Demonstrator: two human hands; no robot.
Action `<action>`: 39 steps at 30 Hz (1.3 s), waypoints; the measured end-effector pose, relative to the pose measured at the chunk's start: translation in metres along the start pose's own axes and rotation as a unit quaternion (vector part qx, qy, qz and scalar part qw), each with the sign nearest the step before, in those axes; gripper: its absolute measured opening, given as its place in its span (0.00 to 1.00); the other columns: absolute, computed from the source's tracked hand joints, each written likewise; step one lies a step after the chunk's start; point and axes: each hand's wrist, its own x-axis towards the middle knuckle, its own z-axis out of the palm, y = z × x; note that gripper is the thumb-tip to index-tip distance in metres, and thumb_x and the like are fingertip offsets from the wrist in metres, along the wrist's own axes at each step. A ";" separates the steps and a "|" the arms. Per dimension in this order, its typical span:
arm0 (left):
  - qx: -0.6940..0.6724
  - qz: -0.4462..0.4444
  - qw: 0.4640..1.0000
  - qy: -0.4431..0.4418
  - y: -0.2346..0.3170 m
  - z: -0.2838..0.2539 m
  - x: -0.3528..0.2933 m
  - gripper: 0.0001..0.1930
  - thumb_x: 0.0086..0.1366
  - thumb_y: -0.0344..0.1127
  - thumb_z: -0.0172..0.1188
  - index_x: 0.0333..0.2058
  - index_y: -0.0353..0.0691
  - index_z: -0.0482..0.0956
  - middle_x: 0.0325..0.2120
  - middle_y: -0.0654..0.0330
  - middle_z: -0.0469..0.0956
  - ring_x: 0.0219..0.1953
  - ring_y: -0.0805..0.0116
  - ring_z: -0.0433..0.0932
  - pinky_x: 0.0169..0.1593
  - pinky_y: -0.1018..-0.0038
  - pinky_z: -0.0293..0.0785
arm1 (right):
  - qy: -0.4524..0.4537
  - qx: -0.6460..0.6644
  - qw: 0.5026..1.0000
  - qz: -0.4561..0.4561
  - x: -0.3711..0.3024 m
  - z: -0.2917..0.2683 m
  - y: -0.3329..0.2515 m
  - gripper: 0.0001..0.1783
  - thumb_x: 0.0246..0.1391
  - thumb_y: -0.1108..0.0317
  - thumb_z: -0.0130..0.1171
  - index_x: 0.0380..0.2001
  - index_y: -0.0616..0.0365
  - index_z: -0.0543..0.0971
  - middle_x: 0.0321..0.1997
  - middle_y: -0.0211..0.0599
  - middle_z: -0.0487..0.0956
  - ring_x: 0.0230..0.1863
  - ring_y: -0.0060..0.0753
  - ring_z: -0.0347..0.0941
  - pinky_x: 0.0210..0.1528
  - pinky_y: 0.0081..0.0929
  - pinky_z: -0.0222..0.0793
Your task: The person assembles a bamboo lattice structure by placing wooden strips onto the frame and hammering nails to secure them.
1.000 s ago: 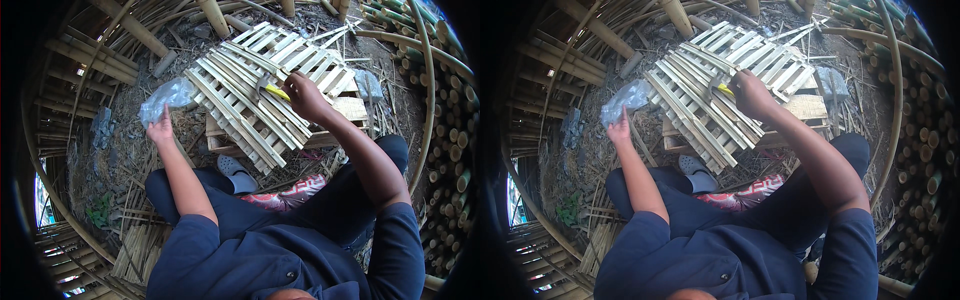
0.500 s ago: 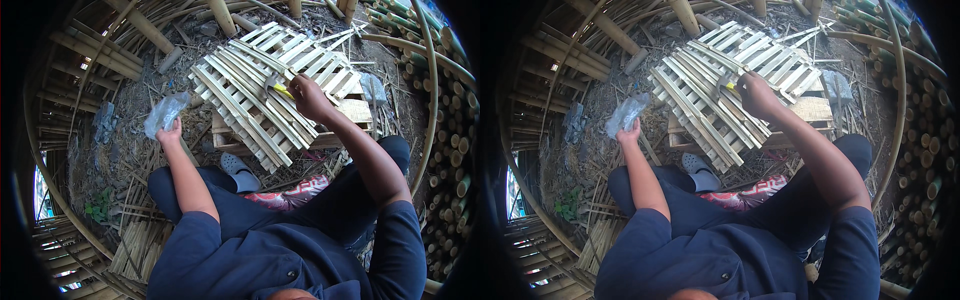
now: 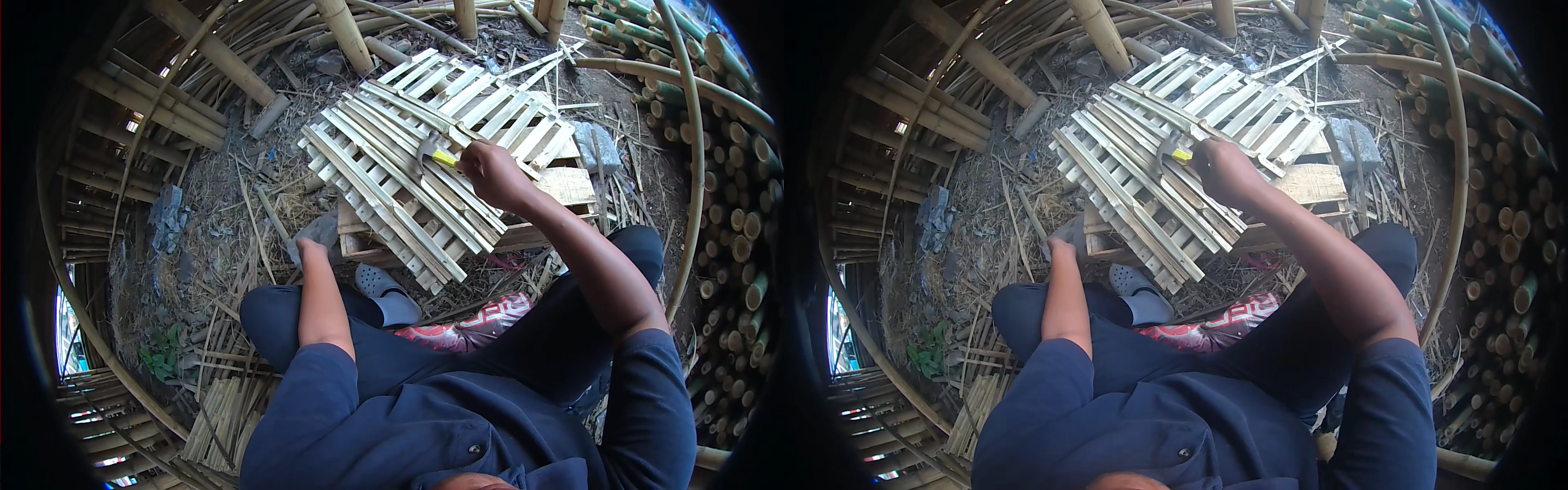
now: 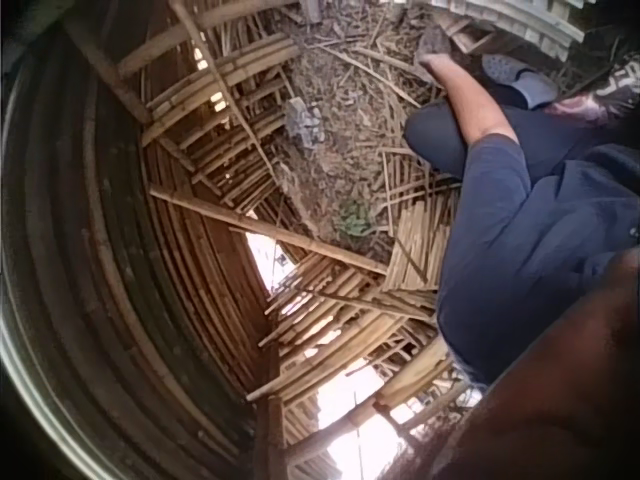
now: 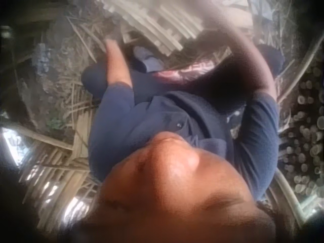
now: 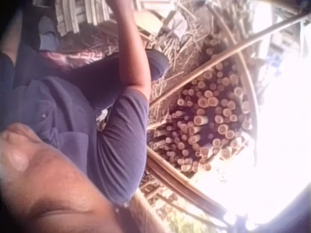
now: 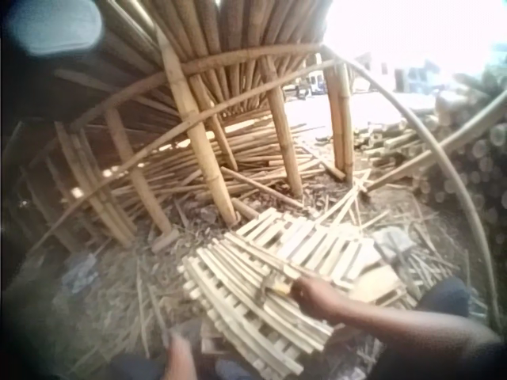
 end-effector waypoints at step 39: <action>0.250 0.550 0.631 -0.486 -0.050 0.055 -0.313 0.08 0.71 0.29 0.63 0.46 0.36 0.85 0.35 0.60 0.87 0.37 0.75 0.84 0.45 0.75 0.79 | -0.095 -0.175 0.968 0.152 -0.028 -0.058 0.038 0.22 0.58 0.51 0.68 0.33 0.64 0.85 0.34 0.55 0.85 0.41 0.59 0.84 0.46 0.48 0.79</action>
